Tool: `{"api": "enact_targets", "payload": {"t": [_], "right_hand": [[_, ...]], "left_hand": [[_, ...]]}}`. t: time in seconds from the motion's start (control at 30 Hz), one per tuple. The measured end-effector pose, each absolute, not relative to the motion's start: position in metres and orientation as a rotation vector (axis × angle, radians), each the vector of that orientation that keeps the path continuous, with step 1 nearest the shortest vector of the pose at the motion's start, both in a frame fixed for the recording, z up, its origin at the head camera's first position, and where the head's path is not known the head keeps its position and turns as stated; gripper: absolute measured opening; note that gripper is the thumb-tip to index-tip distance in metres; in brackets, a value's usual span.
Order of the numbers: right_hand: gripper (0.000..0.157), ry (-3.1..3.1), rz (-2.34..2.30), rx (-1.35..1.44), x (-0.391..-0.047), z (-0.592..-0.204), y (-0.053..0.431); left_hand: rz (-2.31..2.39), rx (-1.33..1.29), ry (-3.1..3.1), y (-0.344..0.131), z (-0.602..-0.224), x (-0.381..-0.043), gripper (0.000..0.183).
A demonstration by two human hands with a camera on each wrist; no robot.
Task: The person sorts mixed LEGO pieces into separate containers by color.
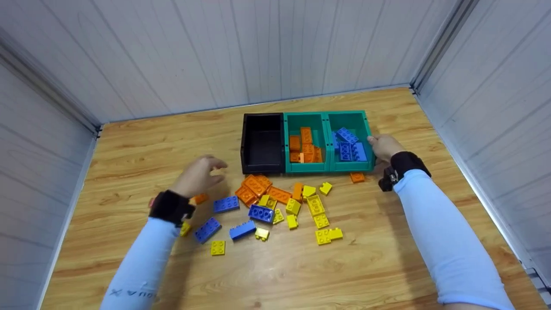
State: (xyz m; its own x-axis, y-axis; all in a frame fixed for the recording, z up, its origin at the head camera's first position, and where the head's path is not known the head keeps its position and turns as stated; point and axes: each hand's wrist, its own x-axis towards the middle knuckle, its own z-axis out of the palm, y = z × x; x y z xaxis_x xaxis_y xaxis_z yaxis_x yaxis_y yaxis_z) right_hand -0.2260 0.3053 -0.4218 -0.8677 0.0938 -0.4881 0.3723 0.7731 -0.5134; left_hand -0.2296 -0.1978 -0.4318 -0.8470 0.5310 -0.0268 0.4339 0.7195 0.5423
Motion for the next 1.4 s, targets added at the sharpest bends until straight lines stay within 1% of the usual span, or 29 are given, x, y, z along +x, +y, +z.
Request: {"api": "enact_targets", "payload": {"t": [0.13,0.27,0.47,0.67,0.77,0.87,1.0,1.07,1.23,1.4], "right_hand": [[0.059,2.501,-0.890,0.375,-0.225,-0.421,0.308],[0.060,2.485,-0.908,0.394,-0.222,-0.421,0.309],[0.058,2.510,-0.895,0.384,-0.221,-0.421,0.310],[0.059,2.542,-0.888,0.349,-0.217,-0.423,0.309],[0.059,2.542,-0.893,0.352,-0.216,-0.423,0.308],[0.058,2.558,-0.864,0.339,-0.217,-0.423,0.307],[0.058,2.554,-0.842,0.343,-0.219,-0.425,0.307],[0.057,2.544,-0.850,0.361,-0.219,-0.427,0.307],[0.057,2.544,-0.866,0.390,-0.220,-0.431,0.307],[0.057,2.526,-0.881,0.422,-0.219,-0.434,0.303]], "left_hand": [[0.765,0.577,2.714,-0.237,-0.446,-0.220,0.035],[0.758,0.460,2.662,-0.257,-0.460,-0.211,0.038],[0.785,0.368,2.607,-0.254,-0.475,-0.207,0.043],[0.710,0.430,2.655,-0.247,-0.484,-0.208,0.038],[0.700,0.451,2.661,-0.244,-0.483,-0.209,0.036],[0.732,0.460,2.673,-0.238,-0.473,-0.212,0.038],[0.812,0.543,2.710,-0.214,-0.451,-0.220,0.044],[0.847,0.612,2.725,-0.195,-0.439,-0.225,0.043],[0.884,0.857,2.738,-0.135,-0.418,-0.243,0.039],[0.834,1.068,2.707,-0.074,-0.409,-0.257,0.038]]}}
